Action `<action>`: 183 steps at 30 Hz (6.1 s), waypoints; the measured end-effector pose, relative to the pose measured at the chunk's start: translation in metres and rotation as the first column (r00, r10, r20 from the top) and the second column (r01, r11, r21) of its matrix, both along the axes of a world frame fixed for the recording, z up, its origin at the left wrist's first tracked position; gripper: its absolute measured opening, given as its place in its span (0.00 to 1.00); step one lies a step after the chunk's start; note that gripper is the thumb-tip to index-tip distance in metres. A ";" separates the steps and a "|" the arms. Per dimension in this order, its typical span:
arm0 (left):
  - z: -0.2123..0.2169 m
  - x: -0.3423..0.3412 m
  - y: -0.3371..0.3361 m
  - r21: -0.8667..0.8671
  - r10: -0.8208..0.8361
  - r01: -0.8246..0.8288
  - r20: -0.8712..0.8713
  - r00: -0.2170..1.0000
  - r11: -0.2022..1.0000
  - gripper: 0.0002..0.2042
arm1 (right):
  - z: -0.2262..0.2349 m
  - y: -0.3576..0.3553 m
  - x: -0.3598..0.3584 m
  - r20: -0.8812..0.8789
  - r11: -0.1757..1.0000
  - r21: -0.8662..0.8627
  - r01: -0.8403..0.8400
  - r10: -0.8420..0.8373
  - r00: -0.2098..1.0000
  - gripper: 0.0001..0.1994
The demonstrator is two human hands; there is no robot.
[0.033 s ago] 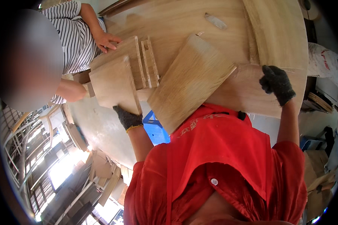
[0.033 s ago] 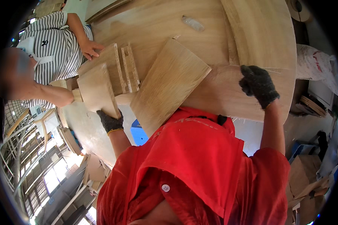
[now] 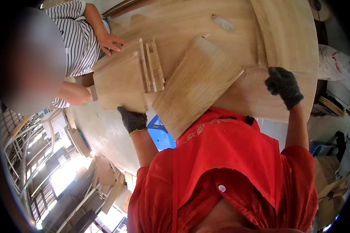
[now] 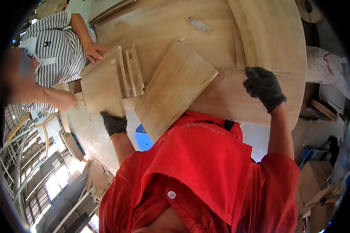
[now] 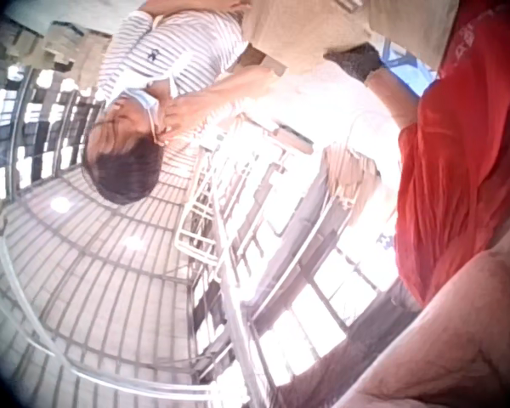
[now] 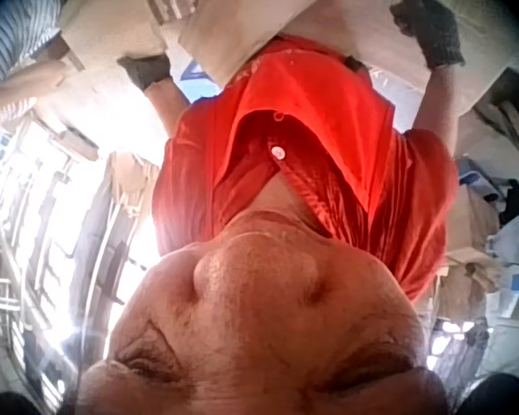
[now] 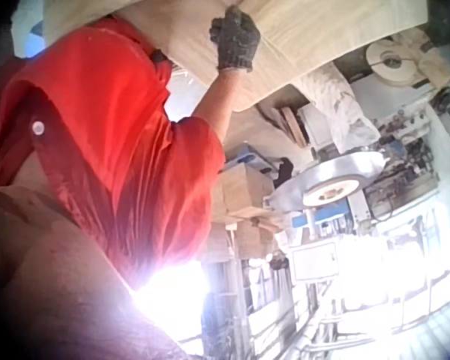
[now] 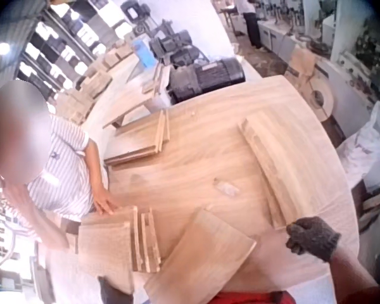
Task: The person repeatedly picks up wooden planks from a workbench and stacks them onto a pink pallet on the floor. They handle the planks one by one or in small groups, moving between the bench and the pallet throughout the clip.
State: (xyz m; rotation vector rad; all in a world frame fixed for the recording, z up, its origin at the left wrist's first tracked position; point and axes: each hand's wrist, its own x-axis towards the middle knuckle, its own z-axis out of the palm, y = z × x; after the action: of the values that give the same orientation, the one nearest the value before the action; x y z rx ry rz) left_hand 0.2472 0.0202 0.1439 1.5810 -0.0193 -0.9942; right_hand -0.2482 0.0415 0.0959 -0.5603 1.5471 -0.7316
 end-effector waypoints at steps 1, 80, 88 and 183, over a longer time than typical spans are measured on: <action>-0.012 0.013 -0.002 -0.208 -0.058 0.036 -0.099 0.993 0.977 0.21 | 0.011 -0.005 0.011 0.055 0.999 0.017 0.029 -0.029 0.998 0.13; 0.105 -0.113 -0.067 -0.393 -0.741 0.802 0.665 -0.089 -0.449 0.05 | 0.087 -0.026 0.189 -0.698 0.694 -0.393 -0.602 0.201 0.687 0.23; 0.091 -0.114 -0.050 -0.088 -0.743 0.950 0.645 -0.176 -0.301 0.06 | 0.063 -0.024 0.182 -0.843 0.590 -0.326 -0.739 0.172 0.509 0.25; 0.019 -0.120 -0.037 0.015 -0.297 0.816 0.927 -0.227 -0.578 0.07 | -0.030 -0.094 0.170 -0.316 0.401 -0.452 -0.797 0.764 0.563 0.30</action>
State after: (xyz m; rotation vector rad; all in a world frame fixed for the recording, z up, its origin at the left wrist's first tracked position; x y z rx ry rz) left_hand 0.1268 -0.0173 0.1628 0.1884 -2.3862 -1.1412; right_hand -0.0778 -0.0526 0.0658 -1.6494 0.8794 -0.3797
